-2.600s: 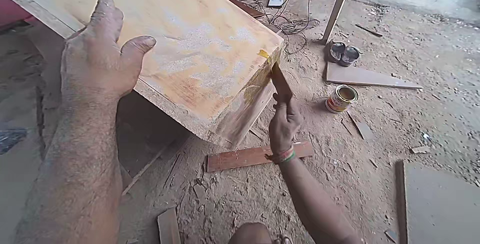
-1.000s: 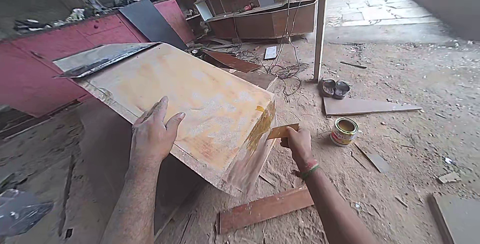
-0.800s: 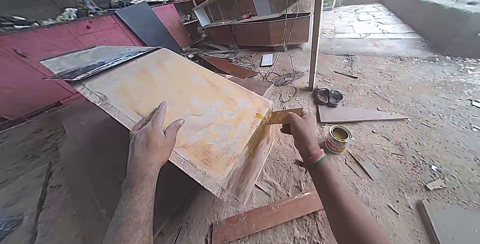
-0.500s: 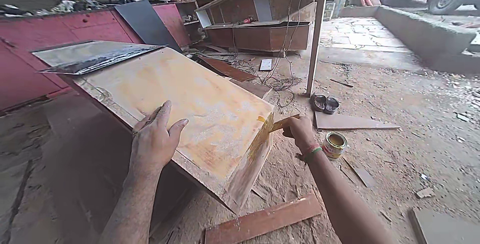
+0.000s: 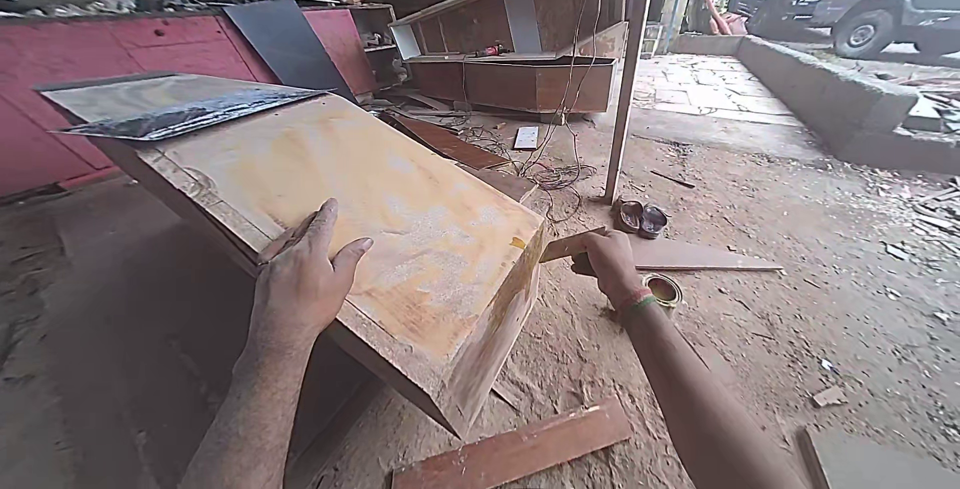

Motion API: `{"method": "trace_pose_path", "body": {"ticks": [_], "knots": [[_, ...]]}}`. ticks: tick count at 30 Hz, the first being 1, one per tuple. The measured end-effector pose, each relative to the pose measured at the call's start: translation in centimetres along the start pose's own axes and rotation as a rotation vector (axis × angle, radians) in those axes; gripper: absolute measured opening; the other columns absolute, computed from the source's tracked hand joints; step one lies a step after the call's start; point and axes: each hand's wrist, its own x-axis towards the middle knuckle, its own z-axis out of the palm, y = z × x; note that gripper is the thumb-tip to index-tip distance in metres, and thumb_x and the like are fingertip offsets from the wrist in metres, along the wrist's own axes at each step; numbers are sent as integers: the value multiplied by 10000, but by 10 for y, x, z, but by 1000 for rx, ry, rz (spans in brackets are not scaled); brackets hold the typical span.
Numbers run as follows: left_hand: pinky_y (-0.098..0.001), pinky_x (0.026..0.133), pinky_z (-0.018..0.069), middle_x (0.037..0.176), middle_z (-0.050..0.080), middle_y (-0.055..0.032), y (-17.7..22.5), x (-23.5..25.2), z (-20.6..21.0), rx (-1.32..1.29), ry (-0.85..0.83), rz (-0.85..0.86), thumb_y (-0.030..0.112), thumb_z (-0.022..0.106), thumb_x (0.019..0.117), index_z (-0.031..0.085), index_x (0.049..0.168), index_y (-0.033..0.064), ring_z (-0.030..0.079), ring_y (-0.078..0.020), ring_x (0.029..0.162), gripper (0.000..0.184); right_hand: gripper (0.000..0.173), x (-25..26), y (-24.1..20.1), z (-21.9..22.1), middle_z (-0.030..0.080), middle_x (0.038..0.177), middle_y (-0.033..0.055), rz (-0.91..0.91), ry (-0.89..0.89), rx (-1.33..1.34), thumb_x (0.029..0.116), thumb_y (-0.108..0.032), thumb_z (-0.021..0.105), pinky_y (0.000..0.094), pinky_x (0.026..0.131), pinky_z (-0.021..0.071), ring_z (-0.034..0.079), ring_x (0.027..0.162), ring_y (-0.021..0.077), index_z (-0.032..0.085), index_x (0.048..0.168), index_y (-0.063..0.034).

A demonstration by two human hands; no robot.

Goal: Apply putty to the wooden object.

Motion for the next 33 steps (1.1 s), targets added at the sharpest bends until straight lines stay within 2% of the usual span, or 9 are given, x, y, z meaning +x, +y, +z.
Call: {"method": "trace_pose_path", "body": {"ticks": [2,5,10,14,18,23,27,30,33], "knots": [[-591,1222,248,1507,512,-238,0,0,-1,7,-8,-1,443,576,1017,376,1586,99,438,-419,1441,694,64,-1,5,15,676,687,126,26,-35,-55,900,-35,599,386,546,614,690,554,221,604,870,21],[-583,1225,249,1507,514,-231,1,0,-2,10,-9,1,438,579,1018,388,1580,92,438,-415,1443,687,129,-5,-24,27,673,663,82,-87,-49,-193,907,-90,568,366,551,600,690,560,187,601,794,-34],[-615,1200,276,1498,519,-242,1,0,-1,-14,4,-10,417,596,1010,383,1583,97,449,-439,1426,691,147,-20,-69,12,689,656,95,-234,-8,-133,947,-93,613,330,544,602,690,541,176,648,825,-17],[-607,1207,270,1495,521,-245,2,0,-2,-13,-4,-15,405,617,1009,379,1586,103,446,-439,1429,693,147,-24,-31,-12,695,713,90,-248,26,-136,957,-123,566,372,572,617,699,577,184,657,935,-10],[-593,1222,250,1482,534,-244,3,0,-3,9,-18,-10,417,596,1020,375,1587,98,442,-422,1437,687,143,-28,28,11,712,736,96,-128,-28,-127,951,-117,546,386,581,619,717,602,199,642,964,-11],[-598,1213,263,1483,534,-243,1,0,-3,27,-21,-8,428,586,1021,386,1581,91,457,-424,1425,683,170,-43,13,25,680,663,35,-348,-7,-57,900,-128,527,390,554,595,689,570,163,657,797,-87],[-601,1219,253,1482,534,-244,5,1,-4,4,-20,-31,412,608,1017,383,1584,98,438,-440,1434,686,153,-61,-5,7,701,692,36,-476,17,35,943,-93,528,331,537,619,698,553,139,668,908,-41],[-607,1210,268,1480,541,-232,2,1,-4,13,-20,-36,418,614,1012,378,1590,115,437,-443,1433,694,141,-54,16,-4,693,683,43,-440,77,38,923,-85,537,323,507,604,682,526,140,665,919,-25],[-615,1198,283,1486,536,-230,1,1,-2,20,-24,-37,422,608,1013,383,1588,118,431,-460,1431,688,162,-43,49,6,703,710,61,-385,22,-16,947,-108,537,358,553,614,697,569,158,674,942,-20]]}}
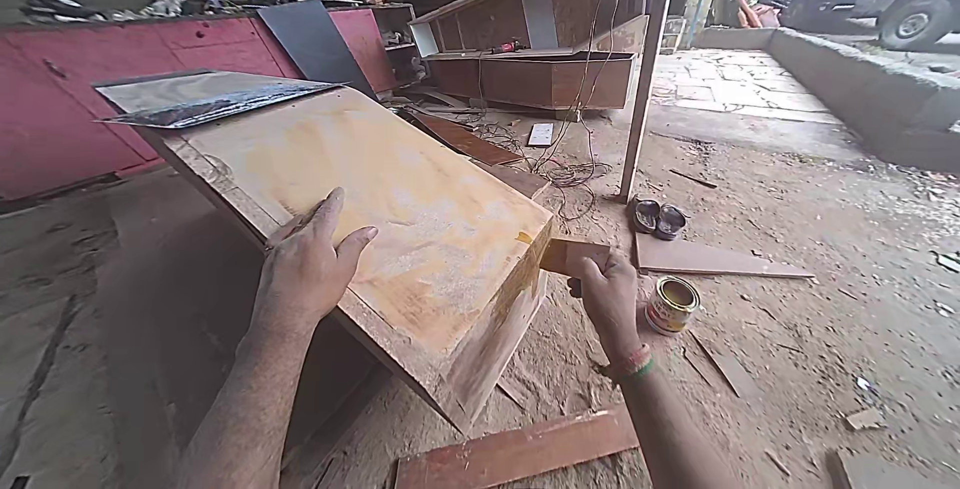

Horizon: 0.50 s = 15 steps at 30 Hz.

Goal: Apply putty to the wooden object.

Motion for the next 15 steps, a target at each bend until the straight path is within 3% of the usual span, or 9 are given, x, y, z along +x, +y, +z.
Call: {"method": "trace_pose_path", "body": {"ticks": [2,4,6,10,12,15], "knots": [[-610,1204,278,1483,538,-234,1,1,-1,3,-2,0,423,606,1015,388,1585,116,441,-452,1427,683,216,-9,14,17,709,741,38,-84,-4,-82,978,-164,533,375,613,599,699,631,140,712,945,-49],[-616,1200,278,1463,549,-250,2,2,-2,3,0,2,434,604,1016,388,1584,109,462,-457,1408,688,234,-22,17,29,689,710,14,-201,51,-134,974,-194,539,371,601,563,677,629,119,725,901,-71],[-634,1181,293,1445,556,-267,1,-1,-2,2,-7,-6,448,601,1016,381,1588,113,481,-474,1384,698,222,-44,20,33,679,711,9,-339,87,-129,956,-175,556,319,577,551,658,620,91,732,896,-55],[-657,1154,313,1500,518,-233,3,-1,-1,-11,-9,-47,438,600,1023,352,1606,154,461,-470,1398,694,245,-82,22,20,705,848,55,-680,64,-107,944,-124,547,240,684,592,680,761,80,750,987,6],[-658,1150,319,1484,531,-239,4,0,-2,-5,-5,-55,423,603,1025,360,1603,158,473,-468,1389,680,238,-89,32,15,720,863,50,-683,94,-56,959,-122,546,237,698,608,697,765,70,733,1001,20],[-664,1150,312,1485,528,-243,5,1,-3,8,-24,-58,429,595,1029,360,1602,152,467,-474,1392,678,222,-77,52,16,737,833,35,-551,166,11,977,-119,559,243,680,624,715,729,61,720,1010,31]]}}
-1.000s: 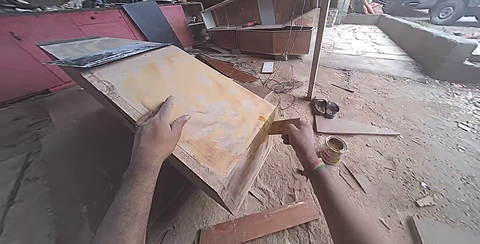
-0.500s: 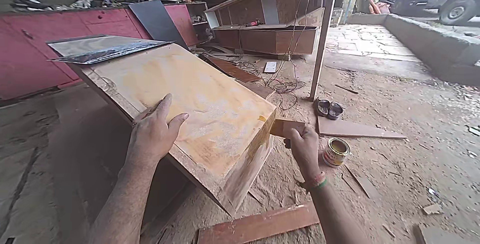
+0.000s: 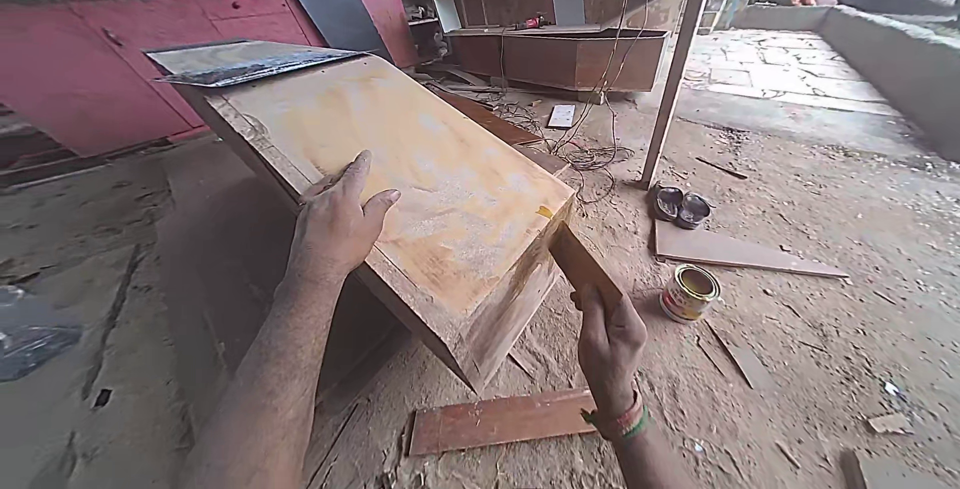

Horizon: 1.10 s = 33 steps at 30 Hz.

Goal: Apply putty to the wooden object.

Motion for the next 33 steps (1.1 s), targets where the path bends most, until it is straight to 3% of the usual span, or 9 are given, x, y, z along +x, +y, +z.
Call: {"method": "trace_pose_path", "body": {"ticks": [3,5,13,16,23,27,31,33], "knots": [[-652,1158,314,1493,523,-237,0,1,0,2,-6,-1,418,596,1031,363,1600,144,458,-465,1403,673,244,4,24,10,742,846,39,174,-28,-49,984,-161,563,287,695,610,716,754,81,754,1012,-12],[-655,1149,325,1488,526,-238,0,1,0,8,-5,2,424,596,1031,362,1599,142,472,-457,1394,677,257,1,26,16,747,886,45,182,-58,-64,974,-165,556,289,706,586,700,774,81,771,1003,-29],[-620,1181,306,1545,490,-171,2,0,-1,16,-26,-18,449,557,1044,323,1614,146,461,-399,1423,687,238,-47,-19,6,701,963,82,-170,-141,54,958,-108,570,176,767,567,658,862,50,755,1059,3],[-611,1180,315,1547,490,-162,3,0,-2,22,-26,-23,447,560,1043,323,1613,143,462,-388,1424,689,244,-70,-39,4,699,992,86,-221,-173,69,952,-128,580,203,778,575,664,889,79,741,1108,-33],[-598,1187,314,1565,474,-145,4,-2,-3,11,-34,-37,456,555,1043,320,1613,134,441,-373,1444,695,278,-121,-81,0,693,975,124,-316,-250,124,905,-130,611,243,811,582,677,896,152,693,1139,-4],[-557,1211,297,1569,472,-135,3,-8,-3,3,-10,7,460,551,1043,335,1608,127,428,-342,1460,690,244,-96,-64,-13,693,991,85,-226,-178,72,978,-154,562,237,792,588,677,890,111,700,1156,-60],[-537,1203,318,1546,499,-141,1,-16,-3,-16,15,41,446,538,1052,348,1598,102,469,-325,1432,673,260,-53,-19,2,747,978,108,-28,-103,-24,968,-106,555,227,742,578,692,829,79,765,1066,13],[-530,1212,305,1552,495,-130,1,-14,-4,-26,14,42,440,529,1057,353,1597,107,455,-318,1444,659,252,-53,-22,8,751,1012,121,-26,-112,-7,967,-99,570,224,800,582,706,895,90,764,1069,24]]}}
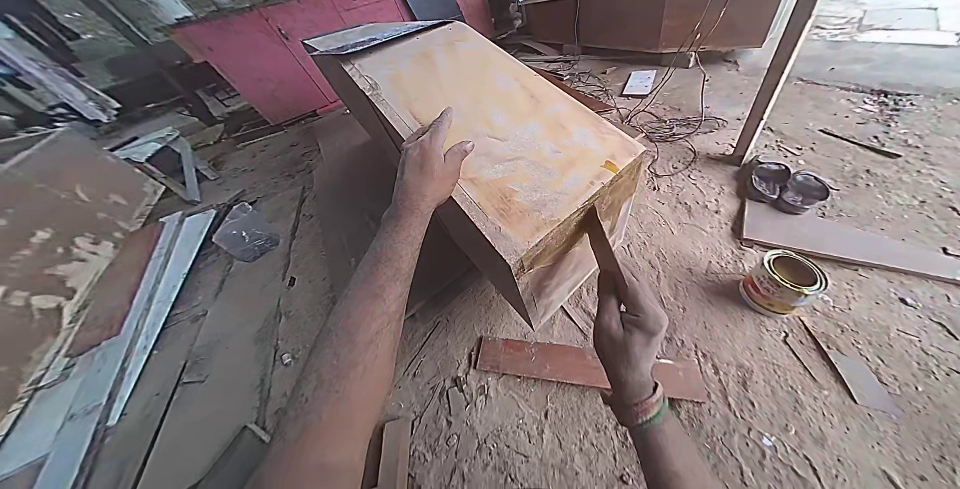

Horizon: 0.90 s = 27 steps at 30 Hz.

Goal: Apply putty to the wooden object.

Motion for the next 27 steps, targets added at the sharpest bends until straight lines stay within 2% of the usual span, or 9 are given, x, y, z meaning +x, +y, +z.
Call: {"method": "trace_pose_path", "body": {"ticks": [5,8,11,13,15,19,23,25,27], "knots": [[-509,1228,287,1552,495,-134,0,1,0,-19,2,-32,445,544,1046,368,1593,111,436,-309,1460,665,300,-51,-52,2,726,1099,158,-241,-95,26,933,-111,564,286,834,585,695,968,174,719,1164,1],[-517,1223,297,1552,495,-133,0,1,0,-28,3,-42,436,550,1046,365,1594,117,435,-313,1459,661,321,-77,-57,-3,710,1154,136,-324,-136,75,927,-112,562,279,874,571,676,1020,181,675,1218,-39],[-530,1213,308,1547,498,-139,1,1,-2,-19,-16,-36,431,545,1050,366,1594,116,444,-314,1453,653,301,-64,-30,-12,710,1148,113,-250,-75,45,976,-108,533,308,902,575,679,1043,175,661,1247,-80],[-543,1208,312,1543,503,-142,2,0,-3,-13,-21,-40,436,548,1048,366,1593,114,449,-320,1448,659,267,-43,-5,-5,741,1107,143,-100,11,20,982,-77,559,316,900,579,701,1021,180,735,1175,-17],[-544,1205,316,1542,503,-144,3,-1,-4,-18,-17,-48,434,554,1045,362,1594,113,452,-322,1446,664,269,-32,12,8,743,1108,168,1,43,5,970,-65,568,291,913,574,705,1027,177,749,1140,39],[-538,1212,310,1558,488,-131,1,-1,-2,-37,-10,-54,443,559,1039,351,1602,125,443,-301,1456,679,308,-70,-12,15,721,1104,161,-136,-41,3,939,-94,574,328,883,588,693,1012,202,716,1196,-1],[-515,1214,318,1567,479,-119,-2,0,-1,-57,-10,-57,440,564,1035,346,1603,131,437,-270,1463,682,415,-115,-21,4,685,1239,121,-310,-179,41,906,-138,559,301,854,553,655,1006,197,621,1314,-90],[-520,1209,325,1561,487,-115,-3,0,0,-60,-5,-51,445,575,1029,357,1599,135,446,-266,1457,684,405,-104,-6,-9,688,1244,90,-310,-164,33,926,-142,547,314,873,546,653,1032,199,611,1327,-137],[-546,1198,331,1562,490,-101,-5,-1,0,-51,3,-40,452,571,1032,355,1600,143,455,-277,1449,682,318,-75,16,-14,710,1210,82,-194,-82,36,991,-128,534,334,920,558,670,1078,186,660,1282,-148]]}}
